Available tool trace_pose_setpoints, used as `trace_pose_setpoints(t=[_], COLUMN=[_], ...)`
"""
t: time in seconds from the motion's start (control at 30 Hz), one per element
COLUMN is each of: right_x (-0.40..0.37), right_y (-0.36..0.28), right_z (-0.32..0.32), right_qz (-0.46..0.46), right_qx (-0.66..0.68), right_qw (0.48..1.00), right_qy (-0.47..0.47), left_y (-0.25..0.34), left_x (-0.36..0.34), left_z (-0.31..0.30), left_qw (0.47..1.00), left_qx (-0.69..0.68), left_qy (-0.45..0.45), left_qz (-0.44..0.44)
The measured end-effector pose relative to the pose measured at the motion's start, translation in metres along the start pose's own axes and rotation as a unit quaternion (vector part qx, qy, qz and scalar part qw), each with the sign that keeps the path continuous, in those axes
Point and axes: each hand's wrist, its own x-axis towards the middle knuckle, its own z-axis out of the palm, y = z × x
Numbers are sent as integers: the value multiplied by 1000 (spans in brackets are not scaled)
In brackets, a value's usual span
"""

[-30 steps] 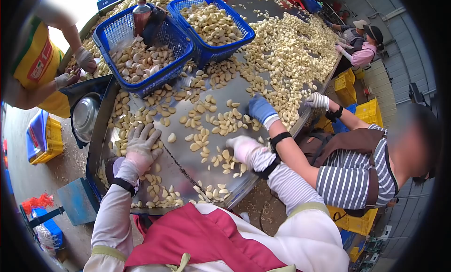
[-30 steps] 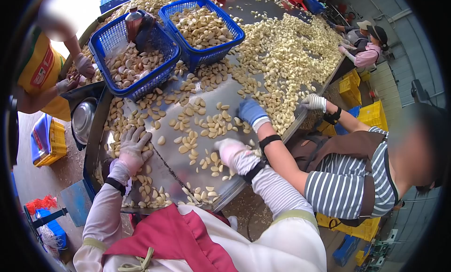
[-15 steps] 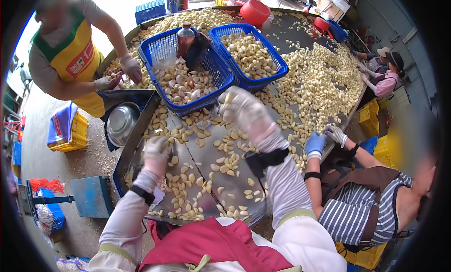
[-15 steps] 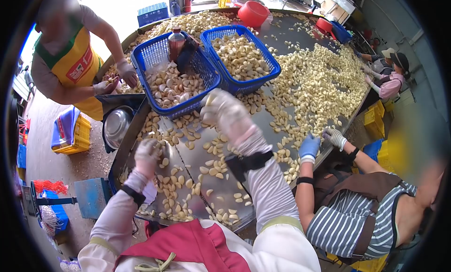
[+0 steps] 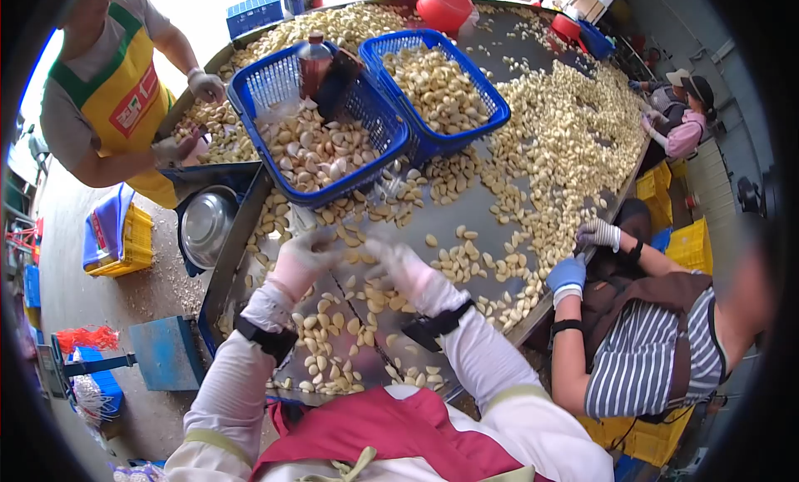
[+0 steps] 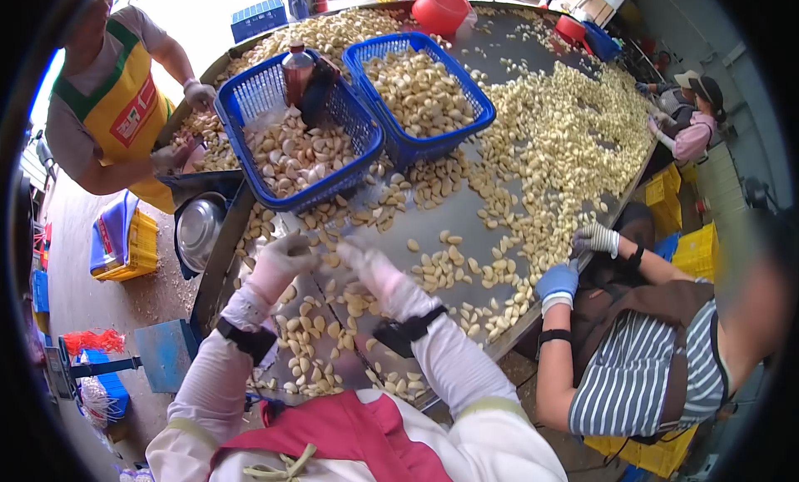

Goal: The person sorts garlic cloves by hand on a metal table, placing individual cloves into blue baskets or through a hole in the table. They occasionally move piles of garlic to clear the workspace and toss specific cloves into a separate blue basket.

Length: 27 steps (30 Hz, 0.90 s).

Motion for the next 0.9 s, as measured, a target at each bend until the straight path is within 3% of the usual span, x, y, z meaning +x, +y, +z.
trace_pose_setpoints(t=[0.03, 0.07, 0.1, 0.13, 0.17, 0.23, 0.27, 0.33, 0.37, 0.4, 0.43, 0.47, 0.5, 0.57, 0.63, 0.7, 0.73, 0.77, 0.8, 0.9], right_x=[17, 47, 66, 60, 40, -37, -27, 11, 5, 57, 49, 32, 18, 33, 3, 20, 31, 35, 30, 18], right_y=[10, 21, 21, -13, -61, -135, -124, -91, -70, 4, 35, 29, 43, 68, 35, 64, 82, 94, 97, 97], right_z=[-1, -9, -15, -14, -5, 2, -8, -34, -34, -44, -14, 0, 6, 12, 20, 13, 8, 7, 11, 17], right_qz=[2, -78, -156, -287, -408, -259, -257, -336, -331, -279, -273, -108, -158, -129, -29, -55, -289, -503, -525, -526], right_qx=[3, 10, 18, 100, 174, 456, 457, 159, -130, -51, -287, -455, -292, -243, -287, -307, -415, -490, -431, -363], right_qw=[1000, 995, 982, 936, 863, 842, 842, 928, 935, 955, 917, 883, 940, 960, 949, 942, 853, 700, 726, 758], right_qy=[2, -55, -109, -176, -242, -129, -128, -21, -18, -85, 46, -44, -74, -53, -125, -120, -127, -126, -109, -132], left_y=[0, -7, -20, -39, -42, -46, -47, -43, -39, -28, -10, 6, 14, 33, 35, 28, 20, 14, 15, 5], left_x=[3, 15, 29, 38, 39, 37, 32, 26, 23, 14, -1, -15, -26, -41, -48, -55, -60, -66, -75, -95], left_z=[11, 7, -2, -9, -13, -18, -17, -17, -15, -10, 0, 9, 16, 11, 1, -1, 1, 2, 8, 14], left_qw=[998, 986, 941, 935, 936, 931, 931, 957, 967, 967, 995, 993, 991, 970, 974, 975, 984, 982, 969, 953], left_qx=[-45, 122, 284, 334, 331, 364, 364, 283, 241, 242, 78, -89, -94, 105, 91, 76, -10, -96, -194, -255], left_qy=[37, 99, 155, 88, 88, 9, 8, 16, 20, 17, -28, -69, -87, -70, -119, -166, -166, -163, -129, -94], left_qz=[19, 62, 103, 78, 79, 35, 33, 62, 77, 77, 55, 30, 47, 207, 168, 130, 65, -1, -87, -137])
